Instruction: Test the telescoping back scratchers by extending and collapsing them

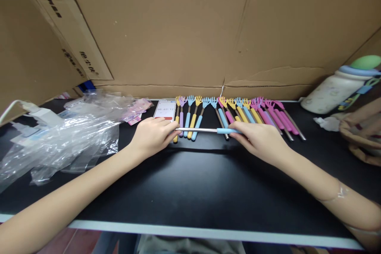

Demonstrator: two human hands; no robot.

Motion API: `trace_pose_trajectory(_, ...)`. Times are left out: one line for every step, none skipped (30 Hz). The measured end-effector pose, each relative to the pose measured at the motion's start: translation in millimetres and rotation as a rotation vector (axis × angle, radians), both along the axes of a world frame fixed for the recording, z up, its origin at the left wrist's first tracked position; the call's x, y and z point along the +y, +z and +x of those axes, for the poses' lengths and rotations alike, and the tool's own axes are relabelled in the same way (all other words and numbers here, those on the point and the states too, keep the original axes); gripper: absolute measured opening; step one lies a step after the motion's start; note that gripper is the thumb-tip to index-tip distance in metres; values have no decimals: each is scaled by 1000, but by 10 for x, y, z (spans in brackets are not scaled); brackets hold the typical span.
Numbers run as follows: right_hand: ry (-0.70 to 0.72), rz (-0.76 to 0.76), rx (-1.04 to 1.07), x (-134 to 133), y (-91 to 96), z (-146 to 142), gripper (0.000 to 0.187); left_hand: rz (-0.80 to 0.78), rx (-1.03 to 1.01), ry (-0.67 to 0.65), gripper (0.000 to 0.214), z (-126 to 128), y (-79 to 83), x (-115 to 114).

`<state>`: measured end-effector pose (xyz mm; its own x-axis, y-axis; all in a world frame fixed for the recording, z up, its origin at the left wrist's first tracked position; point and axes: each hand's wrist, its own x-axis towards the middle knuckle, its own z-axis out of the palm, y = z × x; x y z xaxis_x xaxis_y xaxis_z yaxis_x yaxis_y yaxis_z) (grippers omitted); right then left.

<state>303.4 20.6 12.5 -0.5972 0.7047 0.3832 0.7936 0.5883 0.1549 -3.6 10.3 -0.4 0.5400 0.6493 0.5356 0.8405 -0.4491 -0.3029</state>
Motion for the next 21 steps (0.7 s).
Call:
trace_pose_trajectory(1,-1,-2,-4,-11,-4,30,20,-2,-18,28,-6,-6,2)
trace_pose_trajectory(0,-5,-1,-8,-21,-7,31,41,-6,-36,28,-12,-14,6)
trace_pose_trajectory(0,-16,1,-11,-29,-9,32,59,-11,-54,29,-20,-25,12)
trace_pose_trajectory(0,-33,4,-15,-34,-11,33,72,-14,-72,29,-27,-37,20)
trace_pose_trajectory(-1,-61,6,-18,-37,-12,33,78,-16,-89,29,-35,-48,29)
trace_pose_trajectory(-5,-97,9,-22,-36,-13,34,83,-16,-105,29,-43,-57,37)
trace_pose_trajectory(-8,-143,12,-26,-32,-16,34,86,-14,-118,29,-50,-64,43)
trace_pose_trajectory(-12,-195,19,-29,-26,-18,35,92,-11,-129,30,-56,-67,48)
trace_pose_trajectory(-13,-252,32,-33,-18,-22,35,102,-6,-138,31,-61,-67,51)
trace_pose_trajectory(-12,-310,53,-36,-8,-25,36,115,1,-145,32,-65,-64,52)
trace_pose_trajectory(-8,-369,79,-39,3,-28,36,132,9,-154,33,-67,-61,52)
trace_pose_trajectory(1,-429,108,-43,16,-31,37,151,19,-163,33,-68,-57,50)
trace_pose_trajectory(14,-493,140,-47,31,-34,37,169,29,-172,33,-67,-55,48)
trace_pose_trajectory(32,-560,173,-52,47,-35,38,185,38,-183,32,-65,-53,45)
trace_pose_trajectory(54,-627,207,-57,63,-36,38,200,45,-195,30,-61,-53,40)
trace_pose_trajectory(75,-692,240,-63,77,-37,39,215,49,-208,29,-55,-52,34)
trace_pose_trajectory(95,-755,270,-68,89,-37,40,230,52,-221,27,-48,-51,25)
trace_pose_trajectory(111,-814,300,-73,96,-37,41,246,55,-234,26,-40,-48,13)
trace_pose_trajectory(125,-875,327,-77,97,-38,42,266,57,-248,24,-31,-43,-2)
trace_pose_trajectory(138,-944,352,-83,92,-40,44,285,61,-261,23,-22,-37,-19)
trace_pose_trajectory(151,-1026,373,-88,82,-44,45,301,67,-276,22,-11,-30,-37)
